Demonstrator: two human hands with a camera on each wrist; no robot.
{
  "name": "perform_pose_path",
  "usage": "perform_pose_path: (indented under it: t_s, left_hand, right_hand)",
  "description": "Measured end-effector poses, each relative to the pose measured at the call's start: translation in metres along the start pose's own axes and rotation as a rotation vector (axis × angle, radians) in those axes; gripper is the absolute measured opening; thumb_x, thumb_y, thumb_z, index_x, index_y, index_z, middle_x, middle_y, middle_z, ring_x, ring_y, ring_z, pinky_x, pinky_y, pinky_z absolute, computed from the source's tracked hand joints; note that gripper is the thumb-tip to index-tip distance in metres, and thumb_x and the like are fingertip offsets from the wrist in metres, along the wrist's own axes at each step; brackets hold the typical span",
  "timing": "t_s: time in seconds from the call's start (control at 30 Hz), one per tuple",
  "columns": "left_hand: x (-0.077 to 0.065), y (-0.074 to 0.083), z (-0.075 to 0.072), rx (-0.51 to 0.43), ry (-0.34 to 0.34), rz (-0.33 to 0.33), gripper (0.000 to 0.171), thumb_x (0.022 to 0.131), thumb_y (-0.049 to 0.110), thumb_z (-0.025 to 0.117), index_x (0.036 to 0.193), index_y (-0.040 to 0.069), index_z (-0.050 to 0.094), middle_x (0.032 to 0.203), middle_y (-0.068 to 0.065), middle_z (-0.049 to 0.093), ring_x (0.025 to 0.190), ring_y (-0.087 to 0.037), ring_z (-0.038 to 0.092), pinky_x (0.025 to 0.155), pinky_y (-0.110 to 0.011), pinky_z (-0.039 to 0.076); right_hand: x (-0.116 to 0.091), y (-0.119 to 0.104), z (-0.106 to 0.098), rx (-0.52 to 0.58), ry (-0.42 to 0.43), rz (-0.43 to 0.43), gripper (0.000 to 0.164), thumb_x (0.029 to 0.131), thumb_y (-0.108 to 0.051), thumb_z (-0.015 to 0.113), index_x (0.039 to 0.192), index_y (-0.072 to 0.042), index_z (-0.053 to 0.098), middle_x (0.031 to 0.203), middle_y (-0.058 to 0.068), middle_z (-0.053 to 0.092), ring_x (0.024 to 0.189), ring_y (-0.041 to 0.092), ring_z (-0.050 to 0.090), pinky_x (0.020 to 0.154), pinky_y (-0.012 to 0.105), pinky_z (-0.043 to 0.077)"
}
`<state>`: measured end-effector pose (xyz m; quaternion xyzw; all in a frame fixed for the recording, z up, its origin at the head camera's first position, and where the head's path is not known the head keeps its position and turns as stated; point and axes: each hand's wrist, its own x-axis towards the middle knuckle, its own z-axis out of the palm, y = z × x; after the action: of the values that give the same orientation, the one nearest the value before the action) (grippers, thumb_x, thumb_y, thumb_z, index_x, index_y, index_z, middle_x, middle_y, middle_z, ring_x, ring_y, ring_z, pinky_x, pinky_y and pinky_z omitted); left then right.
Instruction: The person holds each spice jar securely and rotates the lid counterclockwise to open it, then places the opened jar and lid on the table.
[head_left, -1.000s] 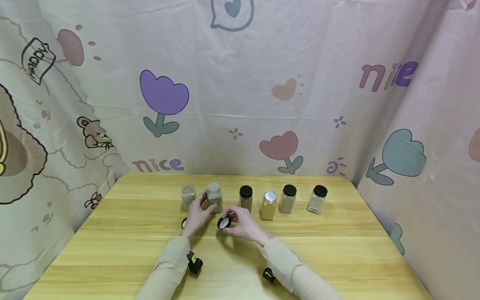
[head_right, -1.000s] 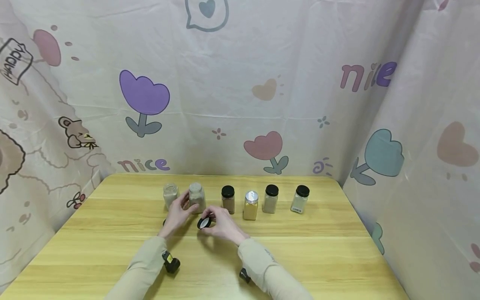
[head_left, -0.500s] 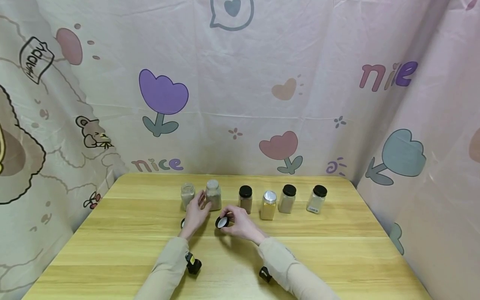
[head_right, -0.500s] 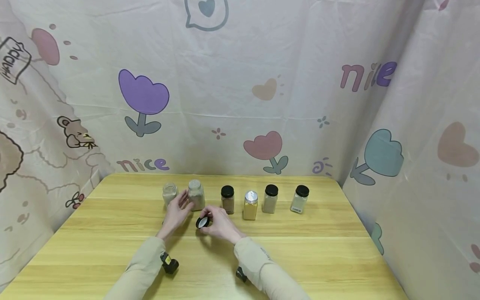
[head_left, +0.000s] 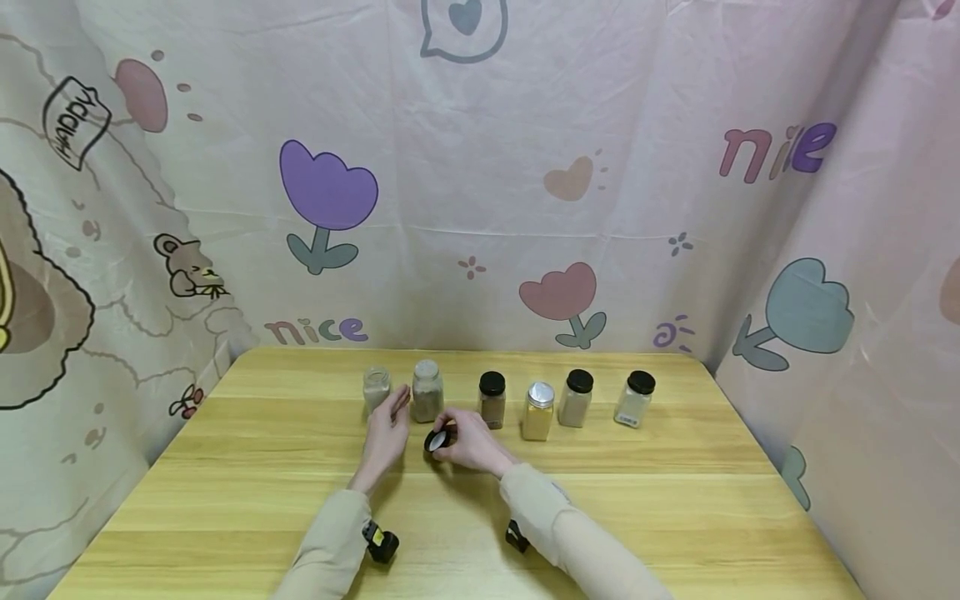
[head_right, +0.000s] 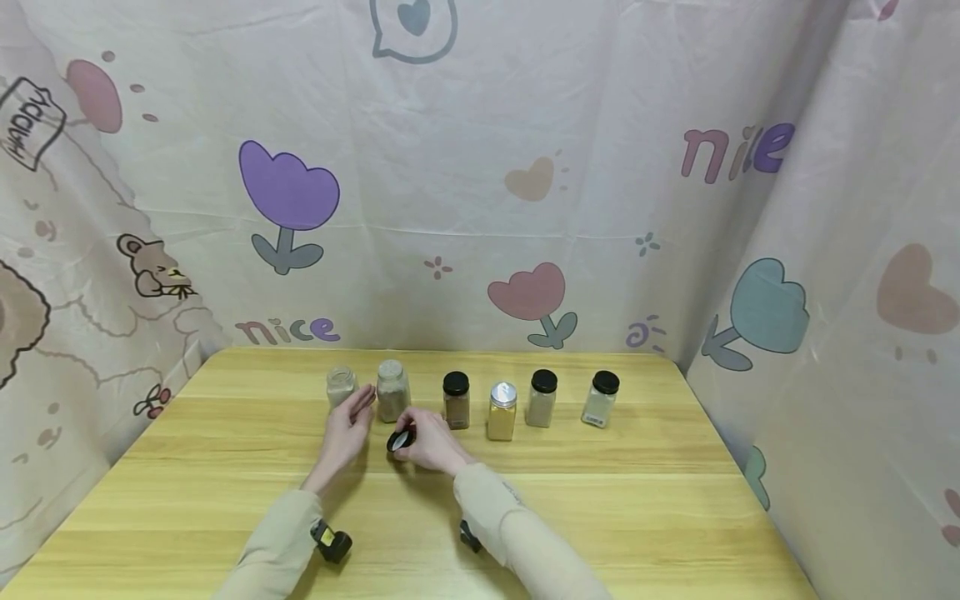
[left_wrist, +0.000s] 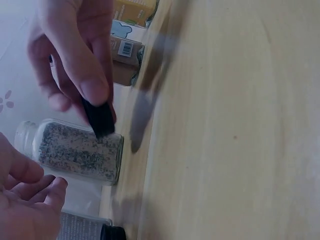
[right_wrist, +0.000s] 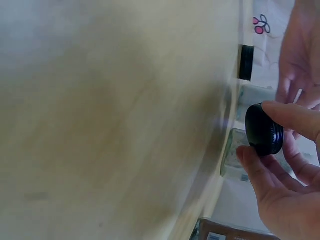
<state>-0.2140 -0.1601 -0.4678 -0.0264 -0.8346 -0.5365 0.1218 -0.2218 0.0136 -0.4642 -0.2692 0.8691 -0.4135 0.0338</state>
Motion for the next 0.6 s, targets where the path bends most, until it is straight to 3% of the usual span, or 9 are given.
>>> perform_pose_path:
  t_s: [0.27,0.6]
  left_hand:
    - [-0.004,-0.003,-0.002,-0.003,-0.010,-0.005,0.049,0.097,-0.012,0.037,0.146,-0.013,0.040,0.148,-0.029,0.048,0.137,-0.042,0.050,0.117,-0.048,0.041]
    - [-0.004,-0.003,-0.005,-0.013,0.012,0.014,0.048,0.096,-0.014,0.037,0.143,-0.016,0.041,0.145,-0.031,0.050,0.135,-0.044,0.052,0.115,-0.048,0.043]
  right_hand:
    - [0.009,0.002,0.008,-0.147,-0.026,-0.019,0.032,0.076,-0.005,0.085,0.100,-0.009,0.063,0.101,0.006,0.072,0.094,0.017,0.067,0.080,0.021,0.054]
    - [0.016,0.000,0.016,-0.206,-0.028,-0.067,0.032,0.076,-0.004,0.083,0.100,-0.008,0.064,0.099,0.007,0.073,0.086,0.012,0.065,0.076,0.018,0.052]
